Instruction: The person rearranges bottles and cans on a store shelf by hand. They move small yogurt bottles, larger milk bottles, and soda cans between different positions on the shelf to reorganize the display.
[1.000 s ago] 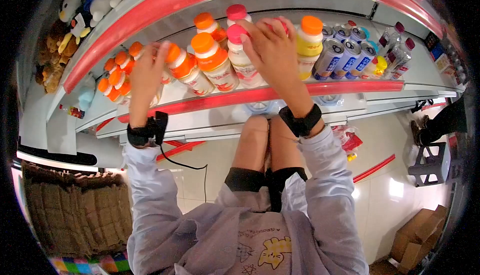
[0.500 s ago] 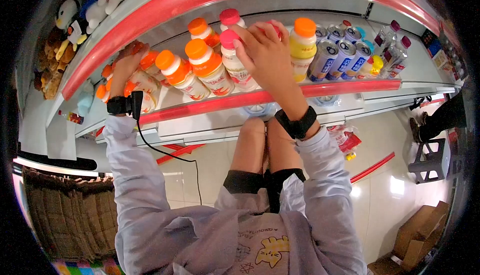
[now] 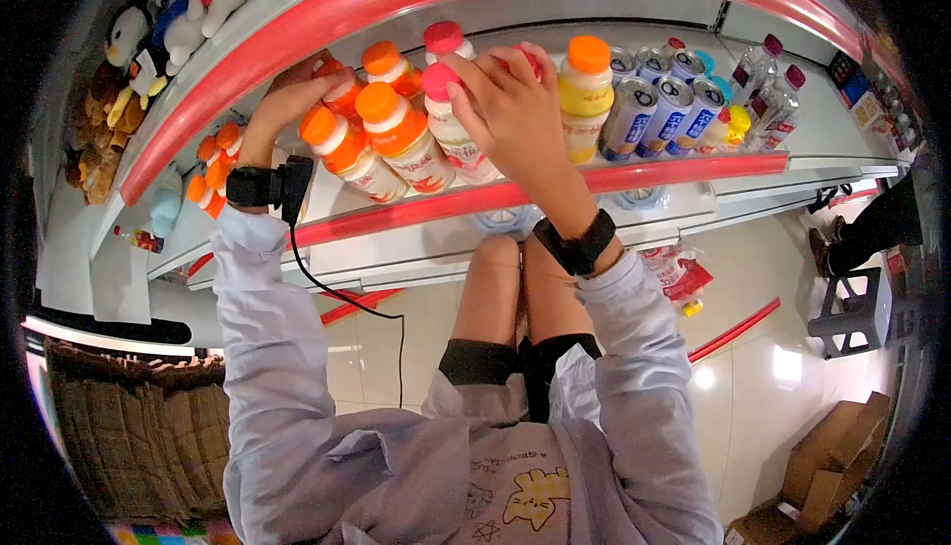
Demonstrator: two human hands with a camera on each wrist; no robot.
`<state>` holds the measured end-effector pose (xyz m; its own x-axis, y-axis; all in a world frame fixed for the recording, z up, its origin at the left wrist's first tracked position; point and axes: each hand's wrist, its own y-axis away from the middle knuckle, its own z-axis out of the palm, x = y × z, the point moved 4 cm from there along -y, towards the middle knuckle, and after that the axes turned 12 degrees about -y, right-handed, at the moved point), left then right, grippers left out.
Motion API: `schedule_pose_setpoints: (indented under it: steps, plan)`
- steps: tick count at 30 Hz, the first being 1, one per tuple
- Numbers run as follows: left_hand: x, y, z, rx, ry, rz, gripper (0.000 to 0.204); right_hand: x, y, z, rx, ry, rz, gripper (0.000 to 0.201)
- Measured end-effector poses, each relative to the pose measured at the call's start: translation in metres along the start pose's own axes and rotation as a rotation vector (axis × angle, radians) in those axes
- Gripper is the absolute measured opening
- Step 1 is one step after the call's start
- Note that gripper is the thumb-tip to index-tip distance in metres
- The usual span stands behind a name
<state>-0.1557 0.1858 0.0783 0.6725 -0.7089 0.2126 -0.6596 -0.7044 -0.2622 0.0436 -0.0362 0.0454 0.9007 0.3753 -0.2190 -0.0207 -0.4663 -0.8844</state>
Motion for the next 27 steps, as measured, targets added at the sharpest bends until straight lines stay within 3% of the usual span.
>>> schedule_pose_setpoints:
  steps: [2,5,7,9,12,15,17,18,21,24,27]
  plan:
    - [0.000,0.004,-0.001,0.080,-0.063,0.003,0.043,0.000,0.000,0.000,0.004,0.000,-0.002,0.028]
    - [-0.010,0.026,-0.013,0.144,0.173,-0.155,0.055,0.001,0.000,0.001,-0.006,-0.008,0.003,0.029]
    - [-0.025,0.059,-0.051,-0.032,-0.327,-0.407,0.055,0.001,0.000,0.001,0.000,0.010,-0.001,0.029]
    - [-0.061,0.097,-0.068,0.167,-0.552,-0.358,0.054,0.001,0.002,0.002,0.005,0.025,-0.011,0.029]
    - [-0.086,0.151,-0.063,0.577,-0.855,-0.094,0.052,0.005,0.003,0.006,0.024,0.017,-0.043,0.030]
    - [-0.116,0.163,-0.047,0.337,-0.673,-0.483,0.050,0.004,0.001,0.004,-0.016,0.012,-0.015,0.030]
    - [-0.123,0.161,-0.040,0.400,-0.592,-0.396,0.051,0.002,0.001,0.003,-0.009,0.020,-0.033,0.031]
    - [-0.118,0.157,-0.041,0.431,-0.550,-0.350,0.051,0.002,0.001,0.003,-0.003,0.026,-0.041,0.031]
    - [-0.097,0.153,-0.040,0.291,-0.498,-0.391,0.051,0.002,0.001,0.004,-0.004,0.022,-0.040,0.031]
    - [-0.043,0.143,-0.037,0.320,-0.457,-0.253,0.047,0.003,0.001,0.005,-0.018,0.022,-0.026,0.030]
    - [-0.020,0.130,-0.021,0.359,-0.454,-0.121,0.042,0.003,0.001,0.004,-0.048,0.033,-0.005,0.030]
